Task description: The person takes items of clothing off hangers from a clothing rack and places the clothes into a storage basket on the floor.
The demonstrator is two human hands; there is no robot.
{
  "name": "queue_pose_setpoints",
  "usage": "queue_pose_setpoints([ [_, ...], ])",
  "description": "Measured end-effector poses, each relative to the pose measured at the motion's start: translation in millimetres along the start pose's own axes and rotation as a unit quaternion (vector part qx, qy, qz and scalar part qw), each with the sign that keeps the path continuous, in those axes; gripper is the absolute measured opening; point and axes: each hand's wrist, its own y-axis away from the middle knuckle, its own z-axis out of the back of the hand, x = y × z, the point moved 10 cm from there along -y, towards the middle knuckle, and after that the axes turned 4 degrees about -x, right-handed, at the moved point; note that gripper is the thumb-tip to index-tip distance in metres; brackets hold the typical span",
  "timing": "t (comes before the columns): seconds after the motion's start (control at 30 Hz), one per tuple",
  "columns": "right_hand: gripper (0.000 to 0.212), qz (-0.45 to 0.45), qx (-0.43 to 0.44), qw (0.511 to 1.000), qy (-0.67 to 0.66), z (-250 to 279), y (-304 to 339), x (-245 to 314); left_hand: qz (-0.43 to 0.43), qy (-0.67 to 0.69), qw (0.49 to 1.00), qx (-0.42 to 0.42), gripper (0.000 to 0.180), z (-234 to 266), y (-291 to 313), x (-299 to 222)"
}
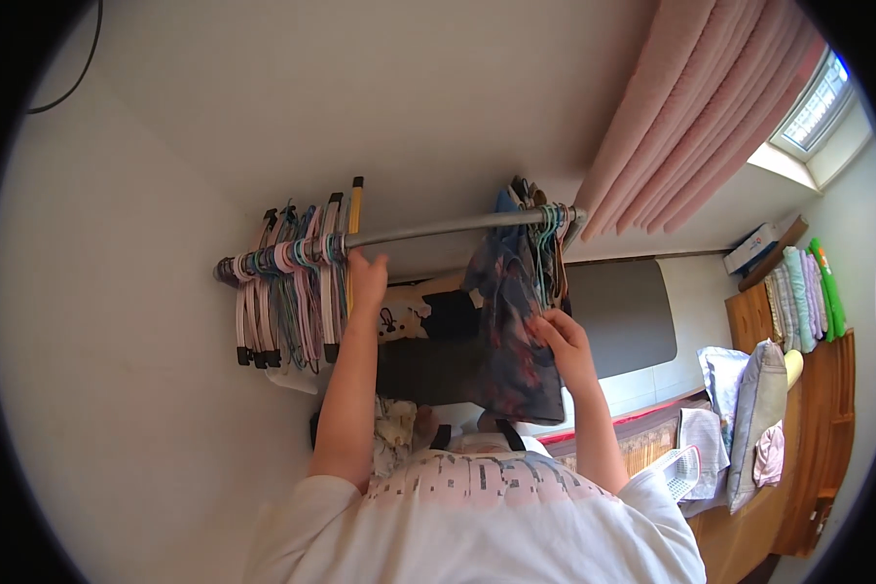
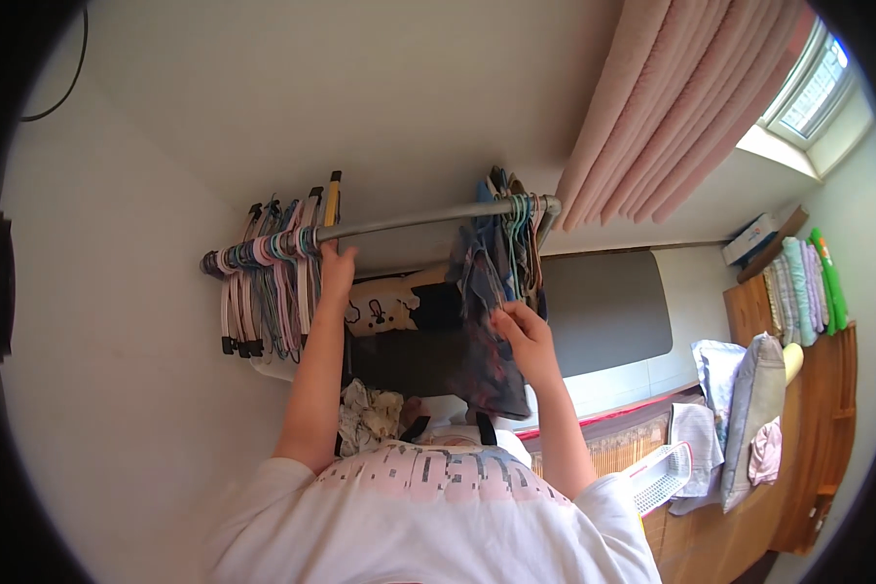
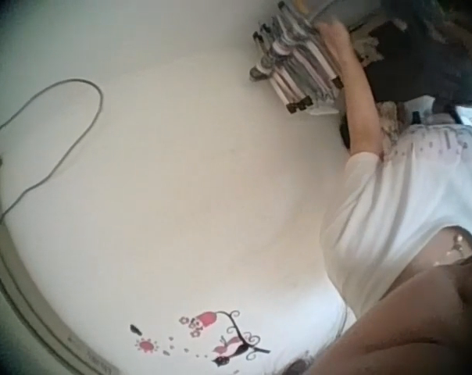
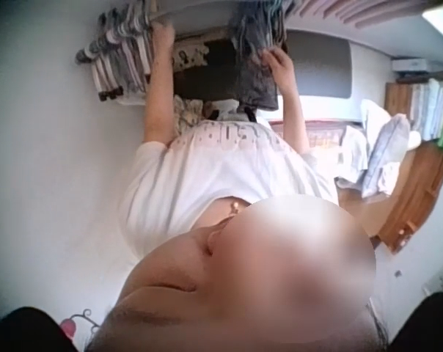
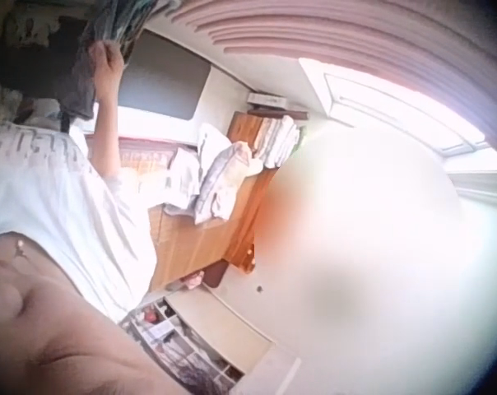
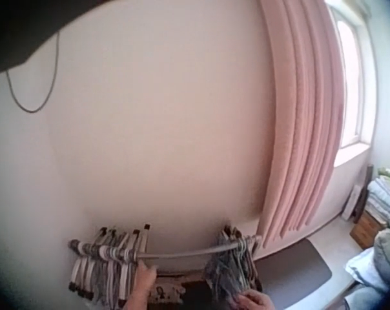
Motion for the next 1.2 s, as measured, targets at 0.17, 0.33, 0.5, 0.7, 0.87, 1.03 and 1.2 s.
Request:
queue_pose_setpoints([
  [0.17,0.013,-0.025,0.055,0.998,0.025,-7.1,35.1,14.2,-0.169,0.011,0.950,0.264,0.064,-79.6,135.5,-78.7],
  [0.33,0.013,-0.050,0.136,0.986,0.083,-34.4,70.6,42.3,-0.383,-0.135,0.898,0.168,0.060,-69.2,181.6,-126.4],
  [0.5,0.009,0.057,0.104,0.961,0.249,-8.5,83.1,63.3,-0.126,-0.069,0.935,0.326,0.034,-67.9,129.4,-62.4],
  [0.7,0.010,0.064,0.070,0.959,0.266,12.6,88.9,57.2,0.077,0.060,0.915,0.392,0.027,-80.0,158.2,-22.4],
  [0.87,0.012,-0.005,-0.070,0.997,0.012,67.0,88.3,40.9,0.205,0.108,0.860,0.455,0.026,-89.2,174.1,22.0],
  [1.03,0.011,0.167,-0.082,0.965,-0.183,81.7,77.5,105.0,0.164,0.073,0.856,0.486,0.025,-84.5,219.5,39.3],
  [1.2,0.016,0.020,0.011,0.992,0.123,1.5,30.0,73.0,0.044,0.077,0.854,0.513,0.016,-68.9,285.8,-11.7],
])
